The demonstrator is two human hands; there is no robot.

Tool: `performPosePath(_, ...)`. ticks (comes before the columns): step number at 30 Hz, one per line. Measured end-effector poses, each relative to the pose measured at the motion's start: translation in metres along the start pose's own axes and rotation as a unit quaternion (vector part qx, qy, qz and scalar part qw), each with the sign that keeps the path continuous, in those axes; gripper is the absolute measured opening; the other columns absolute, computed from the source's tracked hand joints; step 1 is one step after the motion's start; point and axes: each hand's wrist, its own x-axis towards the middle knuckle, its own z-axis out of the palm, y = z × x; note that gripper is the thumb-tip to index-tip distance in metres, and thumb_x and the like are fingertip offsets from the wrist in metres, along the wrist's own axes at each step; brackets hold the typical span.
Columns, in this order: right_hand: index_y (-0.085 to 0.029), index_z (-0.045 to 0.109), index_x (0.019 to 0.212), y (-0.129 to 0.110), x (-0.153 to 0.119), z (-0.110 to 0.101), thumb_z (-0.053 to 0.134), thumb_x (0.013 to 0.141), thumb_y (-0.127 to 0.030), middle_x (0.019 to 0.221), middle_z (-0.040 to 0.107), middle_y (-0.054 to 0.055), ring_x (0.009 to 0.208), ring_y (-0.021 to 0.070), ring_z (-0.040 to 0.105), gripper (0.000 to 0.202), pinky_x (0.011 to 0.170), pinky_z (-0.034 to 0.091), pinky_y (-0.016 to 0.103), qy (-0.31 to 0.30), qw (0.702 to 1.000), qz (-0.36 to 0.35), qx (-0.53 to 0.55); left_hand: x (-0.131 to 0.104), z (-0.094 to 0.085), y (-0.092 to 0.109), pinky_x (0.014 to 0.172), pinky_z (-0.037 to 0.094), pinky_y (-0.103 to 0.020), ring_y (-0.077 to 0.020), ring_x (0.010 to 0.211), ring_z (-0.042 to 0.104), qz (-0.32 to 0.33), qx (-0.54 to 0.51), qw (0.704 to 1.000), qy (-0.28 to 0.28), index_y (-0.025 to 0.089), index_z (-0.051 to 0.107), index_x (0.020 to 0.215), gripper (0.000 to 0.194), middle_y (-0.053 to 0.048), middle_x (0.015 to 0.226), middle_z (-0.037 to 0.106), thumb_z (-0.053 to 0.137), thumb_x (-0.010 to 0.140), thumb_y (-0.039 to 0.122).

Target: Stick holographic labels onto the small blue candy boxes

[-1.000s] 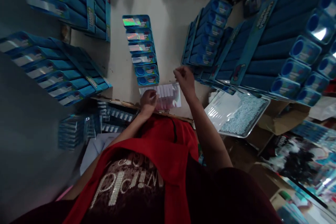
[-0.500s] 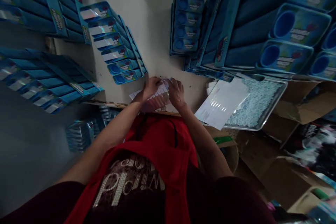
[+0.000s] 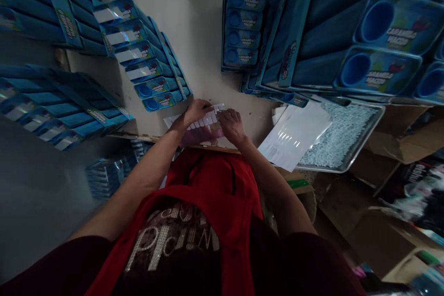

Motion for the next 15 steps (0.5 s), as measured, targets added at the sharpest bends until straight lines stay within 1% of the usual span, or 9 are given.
performPosePath(3,-0.020,0.079,0.117,-0.004,-0.007,-0.012,0.055,0.108,-0.029,0.115,0.078,0.016,0.118,0.0328,0.060,0.027,0.101,0.042,0.044,-0.009,1.000,0.030,0.000,-0.002,0.001,0.007,0.095,0.051,-0.035,-0.0272,0.106,0.071,-0.015,0.021,0.999,0.041,0.016,0.085,0.103,0.026,-0.014,0.109,0.082,0.062,0.100,0.027)
performPosePath(6,-0.019,0.077,0.099,-0.013,-0.016,-0.029,0.063,0.101,-0.025,0.097,0.076,0.012,0.104,0.0290,0.063,0.015,0.094,0.043,0.040,-0.002,0.998,0.044,0.035,-0.003,0.001,0.015,0.105,0.051,-0.041,-0.0308,0.114,0.070,-0.046,0.003,0.997,0.066,0.015,0.084,0.101,0.023,-0.016,0.114,0.080,0.063,0.100,0.023)
performPosePath(8,-0.021,0.074,0.094,-0.024,-0.025,-0.045,0.067,0.097,-0.027,0.080,0.070,0.006,0.086,0.0237,0.062,0.010,0.085,0.043,0.036,0.028,0.991,0.082,0.101,-0.008,0.000,0.022,0.114,0.047,-0.046,-0.0332,0.124,0.066,-0.052,-0.052,0.992,0.106,0.013,0.083,0.105,0.020,-0.019,0.122,0.077,0.065,0.097,0.016)
performPosePath(10,-0.023,0.071,0.090,-0.037,-0.034,-0.066,0.071,0.095,-0.034,0.065,0.058,-0.002,0.067,0.0175,0.054,0.012,0.073,0.040,0.032,0.064,0.964,0.153,0.209,-0.019,-0.001,0.031,0.123,0.042,-0.047,-0.0327,0.136,0.061,-0.037,-0.117,0.981,0.152,0.014,0.081,0.115,0.024,-0.019,0.136,0.073,0.065,0.097,0.013)
performPosePath(11,-0.023,0.070,0.088,-0.043,-0.038,-0.077,0.073,0.093,-0.039,0.060,0.053,-0.005,0.061,0.0151,0.049,0.017,0.067,0.037,0.030,0.076,0.940,0.188,0.273,-0.027,0.000,0.036,0.125,0.041,-0.045,-0.0316,0.140,0.059,-0.032,-0.172,0.970,0.166,0.015,0.080,0.119,0.025,-0.017,0.140,0.072,0.064,0.100,0.017)
performPosePath(12,-0.024,0.069,0.086,-0.049,-0.040,-0.089,0.076,0.090,-0.044,0.058,0.049,-0.007,0.057,0.0132,0.044,0.022,0.063,0.034,0.029,0.081,0.913,0.214,0.337,-0.037,0.000,0.041,0.124,0.044,-0.044,-0.0302,0.139,0.060,-0.030,-0.233,0.957,0.170,0.016,0.078,0.121,0.026,-0.015,0.139,0.072,0.061,0.105,0.026)
performPosePath(13,-0.024,0.068,0.085,-0.053,-0.041,-0.099,0.079,0.087,-0.048,0.057,0.046,-0.008,0.054,0.0118,0.039,0.027,0.060,0.031,0.028,0.081,0.886,0.231,0.394,-0.047,-0.001,0.046,0.119,0.049,-0.044,-0.0288,0.134,0.065,-0.032,-0.293,0.941,0.164,0.017,0.078,0.119,0.035,-0.013,0.134,0.075,0.053,0.111,0.040)
performPosePath(14,-0.024,0.067,0.083,-0.057,-0.042,-0.109,0.082,0.084,-0.052,0.056,0.045,-0.009,0.054,0.0109,0.037,0.032,0.058,0.028,0.027,0.077,0.861,0.240,0.441,-0.057,-0.001,0.051,0.111,0.056,-0.044,-0.0281,0.125,0.070,-0.034,-0.358,0.921,0.147,0.017,0.077,0.115,0.051,-0.013,0.126,0.079,0.042,0.114,0.054)
performPosePath(15,-0.024,0.067,0.081,-0.059,-0.041,-0.117,0.085,0.080,-0.055,0.056,0.044,-0.009,0.054,0.0103,0.035,0.036,0.057,0.025,0.027,0.075,0.840,0.243,0.479,-0.068,-0.003,0.056,0.101,0.061,-0.045,-0.0279,0.115,0.075,-0.036,-0.423,0.897,0.121,0.016,0.077,0.111,0.067,-0.014,0.117,0.081,0.033,0.113,0.067)
